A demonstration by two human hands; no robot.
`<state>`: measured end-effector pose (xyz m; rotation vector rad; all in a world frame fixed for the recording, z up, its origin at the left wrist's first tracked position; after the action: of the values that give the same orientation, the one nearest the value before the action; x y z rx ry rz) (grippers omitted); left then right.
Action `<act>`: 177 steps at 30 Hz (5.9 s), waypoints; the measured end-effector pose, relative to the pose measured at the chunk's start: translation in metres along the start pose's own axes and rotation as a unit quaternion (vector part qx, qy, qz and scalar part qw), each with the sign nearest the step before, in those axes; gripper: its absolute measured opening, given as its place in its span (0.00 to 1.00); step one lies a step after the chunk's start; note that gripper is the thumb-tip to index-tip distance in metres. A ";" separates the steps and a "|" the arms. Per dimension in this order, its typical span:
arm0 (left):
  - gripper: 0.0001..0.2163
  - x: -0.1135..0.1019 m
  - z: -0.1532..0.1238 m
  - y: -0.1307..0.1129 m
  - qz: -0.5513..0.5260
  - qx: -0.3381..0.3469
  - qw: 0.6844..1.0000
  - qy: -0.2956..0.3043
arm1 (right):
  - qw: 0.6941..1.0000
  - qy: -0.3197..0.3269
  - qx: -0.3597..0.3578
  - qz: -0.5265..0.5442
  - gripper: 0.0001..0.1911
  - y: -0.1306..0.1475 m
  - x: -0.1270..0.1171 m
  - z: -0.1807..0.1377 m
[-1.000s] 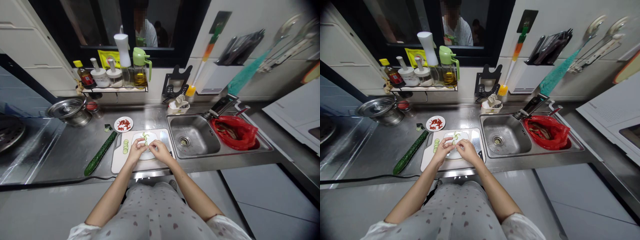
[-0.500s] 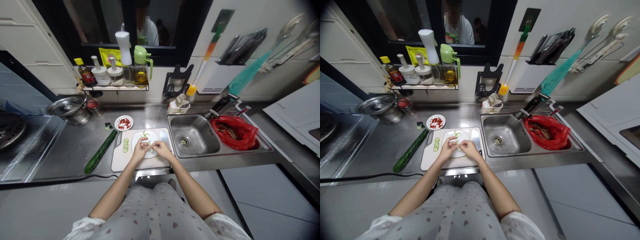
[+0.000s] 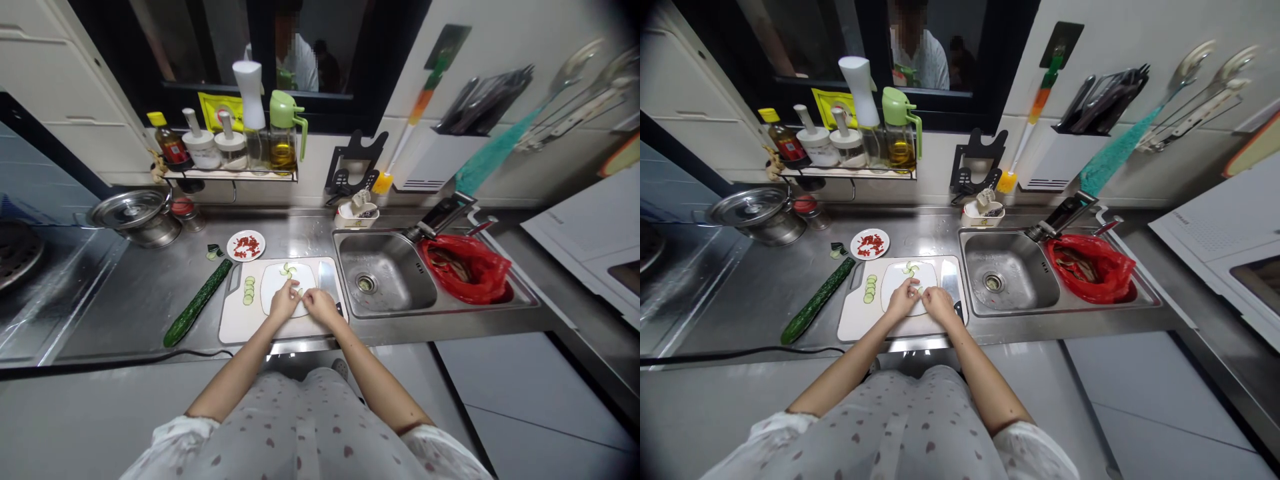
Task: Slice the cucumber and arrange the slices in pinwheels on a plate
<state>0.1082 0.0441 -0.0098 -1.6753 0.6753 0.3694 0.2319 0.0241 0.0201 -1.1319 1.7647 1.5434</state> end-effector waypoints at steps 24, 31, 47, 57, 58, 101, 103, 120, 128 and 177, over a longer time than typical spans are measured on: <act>0.09 0.003 -0.002 -0.010 0.229 0.064 0.971 0.000 | 0.991 -0.029 -0.025 -0.125 0.15 0.000 0.014 -0.021; 0.09 0.007 0.002 -0.008 0.229 0.063 0.971 -0.003 | 0.989 -0.011 -0.008 -0.148 0.17 0.002 0.017 -0.022; 0.11 0.010 0.019 -0.020 0.233 0.059 0.971 -0.006 | 0.984 -0.007 0.027 -0.175 0.18 -0.004 0.011 -0.011; 0.11 0.011 0.028 -0.022 0.228 0.062 0.972 -0.012 | 0.984 0.002 0.055 -0.167 0.18 -0.007 0.008 -0.003; 0.11 0.011 0.029 -0.023 0.227 0.061 0.972 -0.011 | 0.985 0.001 0.058 -0.165 0.18 -0.008 0.008 -0.003; 0.12 0.015 0.034 -0.020 0.246 0.064 0.967 -0.020 | 0.985 -0.008 0.088 -0.150 0.18 -0.014 -0.001 -0.003; 0.11 0.015 0.034 -0.020 0.245 0.066 0.967 -0.023 | 0.984 0.000 0.089 -0.154 0.18 -0.014 0.000 -0.003; 0.12 0.013 0.030 -0.025 0.252 0.049 0.966 -0.014 | 0.976 0.012 0.048 -0.212 0.18 -0.010 0.003 0.006; 0.11 0.013 0.029 -0.026 0.251 0.058 0.966 -0.022 | 0.980 0.004 0.049 -0.191 0.18 -0.008 0.001 0.001; 0.14 -0.110 -0.061 0.095 0.223 -0.212 0.933 -0.186 | 0.994 -0.071 -0.057 -0.065 0.18 0.034 0.010 -0.045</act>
<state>-0.0432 0.0008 -0.0072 -1.7693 0.7171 1.1993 0.2033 -0.0219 0.0390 -1.1390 1.4967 1.6206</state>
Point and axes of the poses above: each hand's wrist, its own z-axis towards the middle knuckle, its own x-axis out of the palm, y = z × x, the point moved 8 cm from there along z, towards the middle knuckle, and after that the axes turned 6 degrees about z, right-handed, at the moved point
